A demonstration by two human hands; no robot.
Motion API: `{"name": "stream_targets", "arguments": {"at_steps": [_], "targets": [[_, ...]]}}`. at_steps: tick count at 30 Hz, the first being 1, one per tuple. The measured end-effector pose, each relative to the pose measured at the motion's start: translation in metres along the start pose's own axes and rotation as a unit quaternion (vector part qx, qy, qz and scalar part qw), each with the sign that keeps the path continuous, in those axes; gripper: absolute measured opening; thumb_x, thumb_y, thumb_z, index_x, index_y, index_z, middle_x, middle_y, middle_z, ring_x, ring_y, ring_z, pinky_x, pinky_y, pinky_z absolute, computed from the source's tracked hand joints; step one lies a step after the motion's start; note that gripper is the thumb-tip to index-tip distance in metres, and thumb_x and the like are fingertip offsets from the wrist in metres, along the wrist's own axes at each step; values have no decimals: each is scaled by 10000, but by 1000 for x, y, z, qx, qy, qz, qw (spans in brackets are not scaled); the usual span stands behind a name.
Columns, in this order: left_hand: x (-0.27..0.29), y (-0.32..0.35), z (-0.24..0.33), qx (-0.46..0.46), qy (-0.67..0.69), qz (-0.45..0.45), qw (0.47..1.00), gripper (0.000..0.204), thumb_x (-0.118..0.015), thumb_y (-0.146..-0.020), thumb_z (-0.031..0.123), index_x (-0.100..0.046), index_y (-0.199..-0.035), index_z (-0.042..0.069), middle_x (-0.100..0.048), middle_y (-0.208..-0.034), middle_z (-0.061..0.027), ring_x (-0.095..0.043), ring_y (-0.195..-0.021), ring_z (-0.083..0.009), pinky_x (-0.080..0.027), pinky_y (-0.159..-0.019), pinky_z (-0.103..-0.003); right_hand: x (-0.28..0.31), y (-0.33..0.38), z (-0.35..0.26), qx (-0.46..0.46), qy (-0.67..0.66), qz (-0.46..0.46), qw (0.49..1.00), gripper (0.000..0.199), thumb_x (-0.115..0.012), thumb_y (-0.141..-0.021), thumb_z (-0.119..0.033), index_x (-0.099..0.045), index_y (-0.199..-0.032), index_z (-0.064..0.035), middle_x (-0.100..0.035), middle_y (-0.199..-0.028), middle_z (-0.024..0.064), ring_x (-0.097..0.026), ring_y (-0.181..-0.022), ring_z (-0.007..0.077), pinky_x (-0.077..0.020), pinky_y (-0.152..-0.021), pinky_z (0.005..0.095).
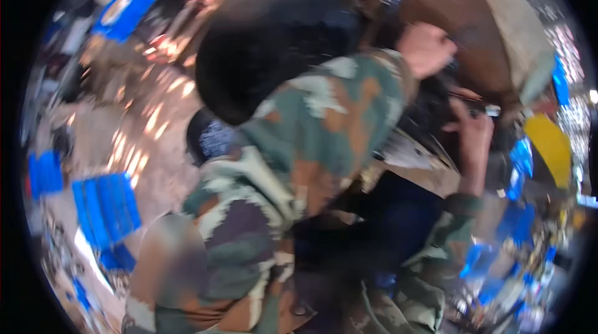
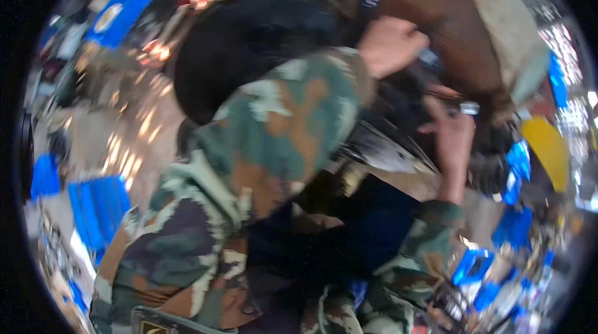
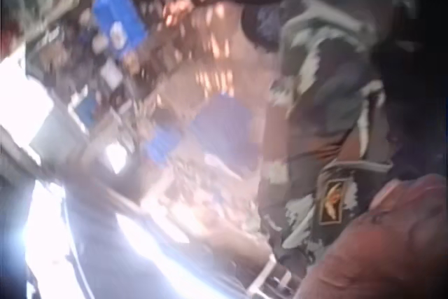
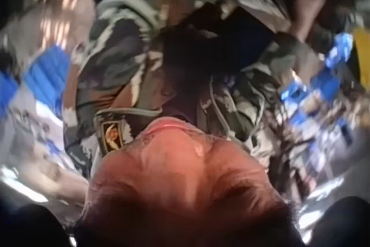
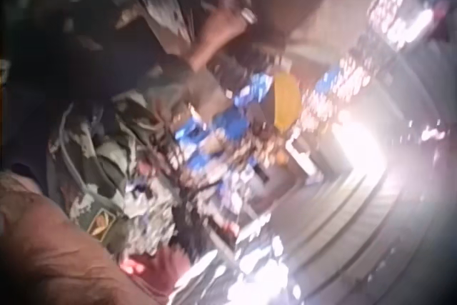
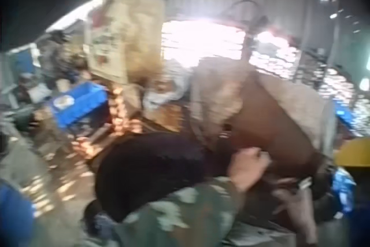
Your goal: Grinding small metal components using a stationary grinding machine.
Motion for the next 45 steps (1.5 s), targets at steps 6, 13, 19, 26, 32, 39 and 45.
{"name": "stream_targets", "arguments": {"at_steps": [6, 13, 19, 26, 32, 39, 45], "targets": [[-22, 4, -30, 40, 28, -88, 995, 371, -549, -840, 358, -710, -871, 26, -670, -878, -244, -641, -896, -428, -499, -834, -473, -47, 64, -1, 289, 221, -81, 928, 361, -634, -727, 95, -655, -1068, -22, -660, -1136, 166, -651, -1042, 306, -554, -834, 353], [-42, 11, -44, 29, -115, -141, 983, 336, -587, -872, 354, -708, -961, 53, -679, -936, -217, -644, -913, -415, -506, -821, -489, -44, 65, 12, 203, 191, -154, 948, 395, -581, -716, 84, -648, -1088, -29, -646, -1140, 178, -636, -1040, 356, -537, -861, 404], [-64, 27, -61, 14, -239, -279, 930, 306, -585, -875, 288, -707, -1070, 87, -689, -1050, -160, -627, -1021, -379, -497, -880, -479, -3, 34, 47, -66, 2, -50, 997, 232, -585, -888, -18, -643, -1108, 26, -691, -981, 111, -617, -617, 123, -532, -564, 269], [-64, 12, -70, -18, -220, -209, 953, 299, -584, -882, 262, -689, -1053, 40, -707, -950, -154, -665, -910, -345, -502, -843, -415, 9, 11, 60, -85, -176, 55, 979, 262, -595, -957, -126, -613, -1137, 63, -681, -971, 119, -546, -566, 83, -514, -479, 261], [-76, 28, -18, 66, 104, -317, 940, 263, -551, -958, 252, -713, -994, 49, -655, -754, 18, -499, -619, -66, -394, -582, -246, 11, -1, 61, -65, -340, 106, 932, 295, -567, -985, -158, -571, -1207, 37, -681, -991, 112, -542, -549, 96, -510, -494, 248], [-79, 59, 8, 157, 225, -360, 892, 287, -526, -987, 300, -684, -1035, 66, -601, -698, 41, -350, -528, -18, -251, -481, -199, -6, -2, 37, -43, -383, 91, 918, 220, -567, -983, -125, -600, -1138, 28, -632, -868, 64, -519, -554, 100, -423, -485, 246], [-73, 46, -9, 160, 178, -323, 916, 318, -502, -990, 307, -655, -1043, 32, -619, -757, 16, -346, -528, -25, -262, -467, -215, -2, 0, 41, -59, -373, 117, 919, 192, -614, -968, -164, -648, -1085, -17, -564, -797, -2, -371, -526, 55, -396, -509, 265]]}}
Point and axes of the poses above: each hand's wrist, its own y-axis away from the middle knuckle, its own x-axis out of the back of the hand, z = x × y, the point moved 10 cm from there along -y, towards the middle knuckle
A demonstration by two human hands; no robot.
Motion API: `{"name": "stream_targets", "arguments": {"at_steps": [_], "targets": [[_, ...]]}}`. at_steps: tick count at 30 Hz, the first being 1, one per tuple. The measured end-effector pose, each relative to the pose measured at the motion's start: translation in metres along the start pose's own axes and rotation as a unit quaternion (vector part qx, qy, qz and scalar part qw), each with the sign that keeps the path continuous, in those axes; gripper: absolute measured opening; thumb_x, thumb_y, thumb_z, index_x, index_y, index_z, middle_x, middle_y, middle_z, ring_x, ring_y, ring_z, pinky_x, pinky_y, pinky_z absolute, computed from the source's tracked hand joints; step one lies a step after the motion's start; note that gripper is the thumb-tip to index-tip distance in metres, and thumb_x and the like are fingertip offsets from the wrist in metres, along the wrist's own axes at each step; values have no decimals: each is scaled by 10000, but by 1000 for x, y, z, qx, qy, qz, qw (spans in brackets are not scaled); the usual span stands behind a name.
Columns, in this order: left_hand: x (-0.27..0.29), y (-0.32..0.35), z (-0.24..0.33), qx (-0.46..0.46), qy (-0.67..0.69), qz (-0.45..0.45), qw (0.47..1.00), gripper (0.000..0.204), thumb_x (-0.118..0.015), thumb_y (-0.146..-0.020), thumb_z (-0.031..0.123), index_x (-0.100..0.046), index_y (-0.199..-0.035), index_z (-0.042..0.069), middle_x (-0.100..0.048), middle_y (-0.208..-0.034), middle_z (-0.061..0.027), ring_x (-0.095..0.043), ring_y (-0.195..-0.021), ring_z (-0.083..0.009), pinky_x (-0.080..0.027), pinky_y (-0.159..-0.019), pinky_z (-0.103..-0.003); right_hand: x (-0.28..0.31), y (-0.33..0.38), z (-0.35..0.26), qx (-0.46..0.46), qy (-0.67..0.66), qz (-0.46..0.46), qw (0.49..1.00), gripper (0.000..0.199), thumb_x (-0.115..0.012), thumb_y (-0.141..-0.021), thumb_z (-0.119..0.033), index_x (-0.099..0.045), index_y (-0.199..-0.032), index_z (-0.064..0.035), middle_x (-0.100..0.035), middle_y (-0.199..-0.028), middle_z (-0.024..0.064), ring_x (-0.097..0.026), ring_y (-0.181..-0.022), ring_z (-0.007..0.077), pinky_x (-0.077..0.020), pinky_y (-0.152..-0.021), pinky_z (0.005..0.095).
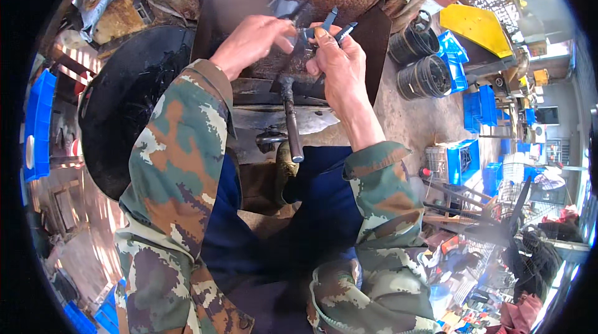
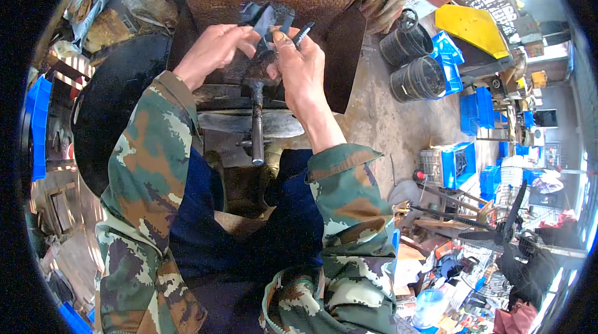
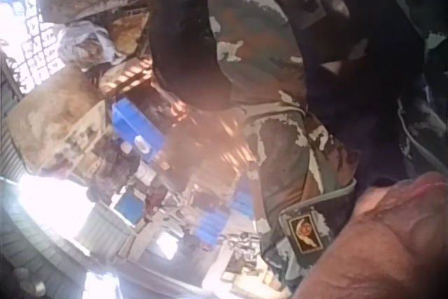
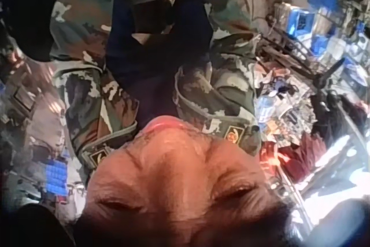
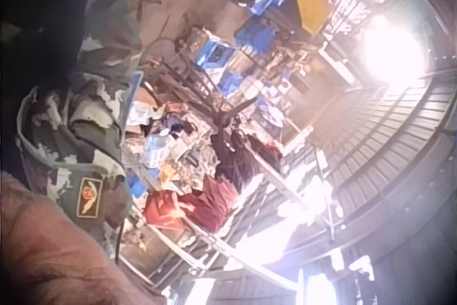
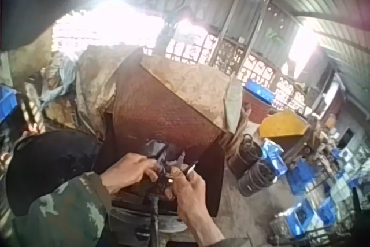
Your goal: Grinding small metal components using a stationary grinding machine.
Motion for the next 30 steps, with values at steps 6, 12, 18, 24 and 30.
{"name": "stream_targets", "arguments": {"at_steps": [6, 12, 18, 24, 30], "targets": [[53, -32, -48, -2, -112, 119, 987, 286, -503, -911, 267, -602, -953, 2, -630, -855, -79, -531, -717, -187, -433, -676, -349, 5, 4, 2, -12, -17, -12, 1000, 212, -600, -979, -183, -647, -1077, -1, -544, -851, 10, -350, -526, 50, -398, -512, 271], [47, -53, -80, -11, -227, 33, 973, 317, -523, -899, 220, -651, -1065, -17, -681, -943, -166, -638, -895, -276, -471, -822, -375, 7, 6, 3, -6, -55, -37, 998, 226, -540, -1010, -191, -641, -1075, 0, -471, -721, -11, -330, -508, 53, -399, -487, 274], [33, -50, -69, -96, -264, -9, 960, 273, -561, -854, 108, -681, -1071, -7, -688, -974, -187, -647, -931, -328, -474, -853, -378, 6, 10, -2, -26, -93, -65, 993, 257, -503, -1029, -221, -655, -1077, -20, -330, -567, -54, -316, -514, 65, -406, -545, 266], [32, -43, -71, -91, -207, -29, 974, 285, -551, -827, 33, -685, -1075, -11, -691, -963, -174, -645, -896, -272, -474, -850, -349, -7, 23, -8, -64, -217, -118, 967, 288, -560, -992, -274, -620, -1173, -58, -543, -830, -14, -378, -553, 73, -381, -594, 282], [36, -39, -73, -46, -188, -42, 980, 304, -539, -851, -26, -668, -1126, -35, -670, -978, -92, -606, -904, -164, -477, -843, -304, -20, 35, -22, -49, -324, -251, 911, 289, -558, -991, -293, -598, -1188, -87, -509, -803, -16, -382, -556, 75, -354, -557, 279]]}}
Point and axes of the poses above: each hand's wrist, its own y-axis away from the middle knuckle, its own x-axis out of the back of the hand, z = x × y, the point moved 10 cm from there along -y, towards the middle knuckle
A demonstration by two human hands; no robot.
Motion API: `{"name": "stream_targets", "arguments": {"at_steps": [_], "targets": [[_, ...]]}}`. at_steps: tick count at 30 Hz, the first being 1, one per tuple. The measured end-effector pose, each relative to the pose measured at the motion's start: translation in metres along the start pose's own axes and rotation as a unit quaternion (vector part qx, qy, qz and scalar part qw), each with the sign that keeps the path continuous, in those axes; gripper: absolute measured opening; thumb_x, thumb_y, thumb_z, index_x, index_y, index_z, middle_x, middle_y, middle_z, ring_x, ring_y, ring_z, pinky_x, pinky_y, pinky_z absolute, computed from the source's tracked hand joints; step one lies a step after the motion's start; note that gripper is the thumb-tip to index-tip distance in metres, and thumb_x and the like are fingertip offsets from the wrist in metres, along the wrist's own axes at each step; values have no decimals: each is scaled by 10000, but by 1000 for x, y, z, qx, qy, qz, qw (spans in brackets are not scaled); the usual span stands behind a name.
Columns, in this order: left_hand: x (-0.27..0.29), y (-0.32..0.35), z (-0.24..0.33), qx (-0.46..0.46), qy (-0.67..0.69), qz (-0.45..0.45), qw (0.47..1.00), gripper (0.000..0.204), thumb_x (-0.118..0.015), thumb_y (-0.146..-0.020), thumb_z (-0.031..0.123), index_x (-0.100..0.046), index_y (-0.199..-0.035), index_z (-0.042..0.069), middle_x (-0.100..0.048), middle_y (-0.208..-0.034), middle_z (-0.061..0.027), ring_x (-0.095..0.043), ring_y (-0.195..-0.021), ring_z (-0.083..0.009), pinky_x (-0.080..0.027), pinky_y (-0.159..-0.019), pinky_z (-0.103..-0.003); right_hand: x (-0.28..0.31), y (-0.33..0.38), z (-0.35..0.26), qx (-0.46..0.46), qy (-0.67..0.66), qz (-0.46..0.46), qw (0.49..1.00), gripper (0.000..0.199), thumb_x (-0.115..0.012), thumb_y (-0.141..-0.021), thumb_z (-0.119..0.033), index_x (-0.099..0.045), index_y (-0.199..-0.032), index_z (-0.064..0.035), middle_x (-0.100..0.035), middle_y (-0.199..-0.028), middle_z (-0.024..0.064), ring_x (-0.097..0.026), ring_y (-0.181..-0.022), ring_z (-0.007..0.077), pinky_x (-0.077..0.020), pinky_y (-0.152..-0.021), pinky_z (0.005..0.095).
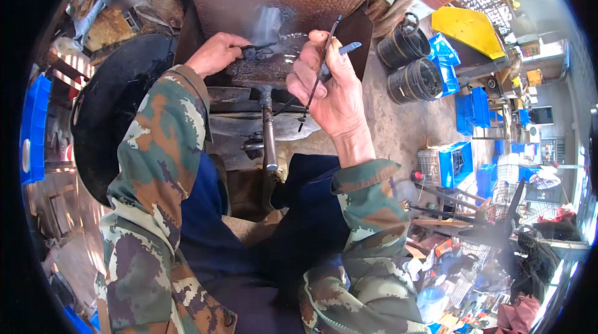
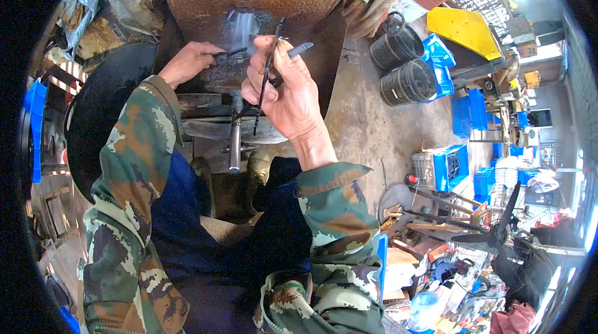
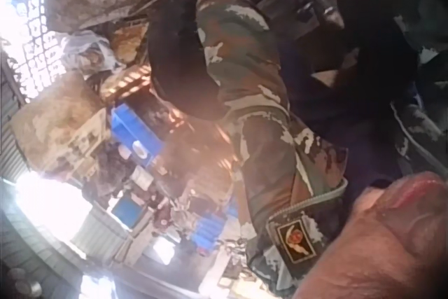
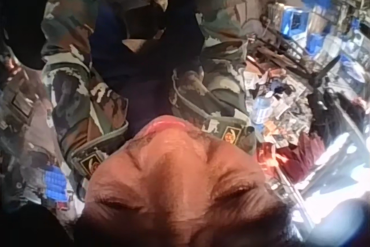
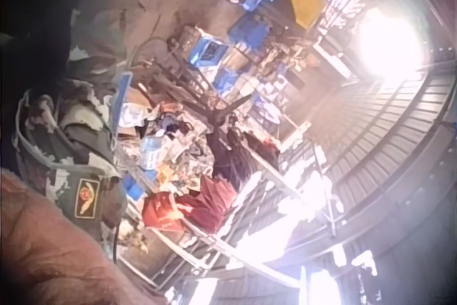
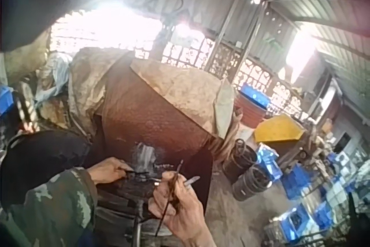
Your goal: Grinding small metal components using a stationary grinding machine.
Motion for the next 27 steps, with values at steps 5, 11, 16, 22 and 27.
{"name": "stream_targets", "arguments": {"at_steps": [5, 11, 16, 22, 27], "targets": [[3, 1, 25, -90, -100, 41, 990, 286, -560, -819, 45, -696, -1067, 3, -690, -925, -182, -655, -877, -314, -490, -833, -381, -16, 9, -7, 4, -18, -56, 998, 284, -583, -973, -283, -594, -1187, -97, -455, -786, -25, -378, -569, 77, -334, -529, 268], [2, 8, 48, -58, -259, 58, 962, 281, -561, -818, 50, -691, -1063, 7, -652, -991, -219, -617, -979, -394, -481, -858, -423, -8, 7, 3, 16, 37, -18, 999, 260, -574, -976, -292, -598, -1135, -87, -532, -832, 2, -457, -642, 122, -389, -593, 316], [7, 8, 39, 13, -287, 53, 956, 266, -557, -871, 136, -693, -1068, 21, -675, -1035, -209, -629, -1025, -380, -491, -887, -432, 19, 17, -10, 17, 154, 181, 971, 256, -490, -1023, -254, -598, -1071, -27, -571, -877, 79, -578, -752, 214, -554, -844, 506], [26, 13, 26, 24, -244, 105, 964, 269, -564, -888, 218, -701, -1055, 58, -687, -1021, -191, -645, -985, -377, -501, -873, -426, 56, 37, -11, -27, 161, 246, 955, 285, -473, -1032, -270, -574, -1114, -16, -589, -900, 99, -578, -719, 205, -577, -710, 452], [43, 17, 9, 93, -233, 124, 960, 275, -568, -883, 349, -732, -1038, 192, -693, -1105, -117, -623, -1077, -350, -485, -945, -447, 61, 53, 6, -74, 256, 233, 935, 263, -577, -989, -266, -604, -1052, -12, -600, -835, 63, -484, -568, 121, -473, -517, 282]]}}
Point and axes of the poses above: each hand's wrist, its own y-axis away from the middle knuckle, its own x-axis out of the back of the hand, z = x × y, the point moved 10 cm from there along -y, towards the middle knuckle
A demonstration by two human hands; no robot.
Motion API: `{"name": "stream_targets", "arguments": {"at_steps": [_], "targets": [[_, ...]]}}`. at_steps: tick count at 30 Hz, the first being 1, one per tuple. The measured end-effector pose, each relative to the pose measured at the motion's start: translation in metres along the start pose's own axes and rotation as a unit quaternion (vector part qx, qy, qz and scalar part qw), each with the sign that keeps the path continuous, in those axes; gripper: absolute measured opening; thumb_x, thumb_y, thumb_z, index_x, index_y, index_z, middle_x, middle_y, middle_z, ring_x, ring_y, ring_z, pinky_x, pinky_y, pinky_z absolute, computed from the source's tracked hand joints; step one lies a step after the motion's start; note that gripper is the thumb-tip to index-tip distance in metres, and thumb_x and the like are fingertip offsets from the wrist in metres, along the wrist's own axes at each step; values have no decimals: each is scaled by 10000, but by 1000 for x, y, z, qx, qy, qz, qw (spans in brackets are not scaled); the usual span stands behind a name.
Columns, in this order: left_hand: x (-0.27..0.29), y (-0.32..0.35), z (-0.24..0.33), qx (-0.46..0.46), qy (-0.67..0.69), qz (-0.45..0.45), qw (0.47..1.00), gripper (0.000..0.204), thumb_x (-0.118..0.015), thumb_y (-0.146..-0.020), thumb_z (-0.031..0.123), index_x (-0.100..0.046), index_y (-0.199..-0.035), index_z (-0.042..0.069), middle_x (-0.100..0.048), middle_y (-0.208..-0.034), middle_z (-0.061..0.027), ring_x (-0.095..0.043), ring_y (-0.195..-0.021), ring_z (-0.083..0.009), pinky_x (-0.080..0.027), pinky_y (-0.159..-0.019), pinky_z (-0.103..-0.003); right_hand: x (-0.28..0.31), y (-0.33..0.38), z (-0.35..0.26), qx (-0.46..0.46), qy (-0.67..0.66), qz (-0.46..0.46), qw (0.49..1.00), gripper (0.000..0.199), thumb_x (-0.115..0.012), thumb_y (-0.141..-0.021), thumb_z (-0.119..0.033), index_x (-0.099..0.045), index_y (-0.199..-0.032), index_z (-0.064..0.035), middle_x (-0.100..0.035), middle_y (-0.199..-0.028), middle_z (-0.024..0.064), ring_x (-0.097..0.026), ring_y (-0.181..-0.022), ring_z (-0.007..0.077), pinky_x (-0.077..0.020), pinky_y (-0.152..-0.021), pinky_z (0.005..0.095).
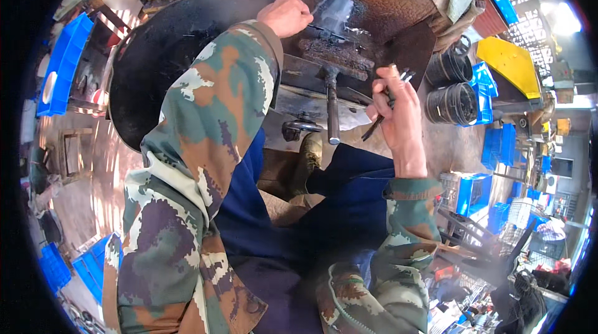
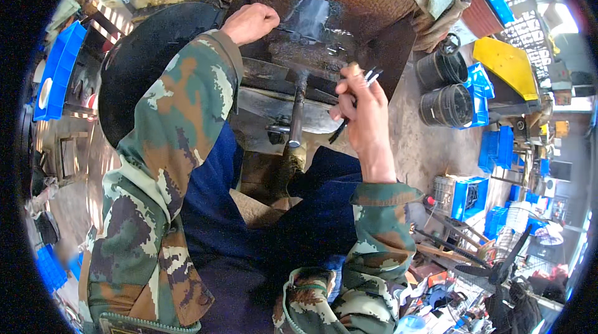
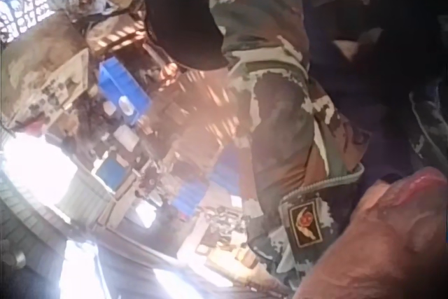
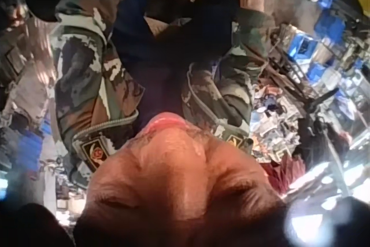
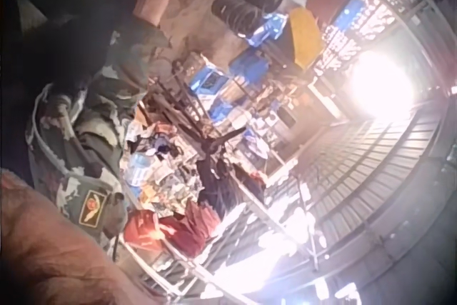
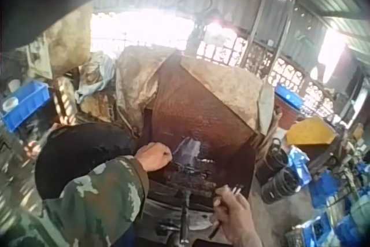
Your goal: Grinding small metal components using a stationary grinding machine.
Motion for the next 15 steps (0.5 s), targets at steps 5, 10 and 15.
{"name": "stream_targets", "arguments": {"at_steps": [5, 10, 15], "targets": [[13, 5, -13, 9, 21, 90, 996, 288, -563, -902, 326, -709, -1012, 103, -698, -991, -157, -650, -947, -387, -504, -838, -464, -32, 21, 11, 80, 412, -44, 907, 156, -624, -890, -45, -636, -1044, -27, -675, -958, 92, -640, -773, 115, -538, -573, 273], [9, 1, -20, 56, -32, -26, 998, 400, -537, -903, 425, -717, -1069, 109, -685, -1112, -154, -639, -1062, -354, -491, -951, -441, -90, 46, 8, 321, 568, -180, 736, 374, -612, -769, 83, -622, -1122, -40, -613, -1231, 142, -596, -1142, 331, -491, -976, 383], [11, 19, 11, 76, 71, -25, 994, 465, -542, -910, 442, -705, -1099, 50, -668, -1158, -189, -638, -1093, -358, -495, -960, -435, -87, 49, 19, 282, 601, -187, 724, 338, -661, -803, 46, -621, -1131, -24, -618, -1226, 168, -577, -1176, 351, -475, -986, 397]]}}
Point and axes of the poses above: each hand's wrist, its own y-axis away from the middle knuckle, its own x-axis out of the back of the hand, z = x × y, the point moved 10 cm from there along -y, towards the middle knuckle
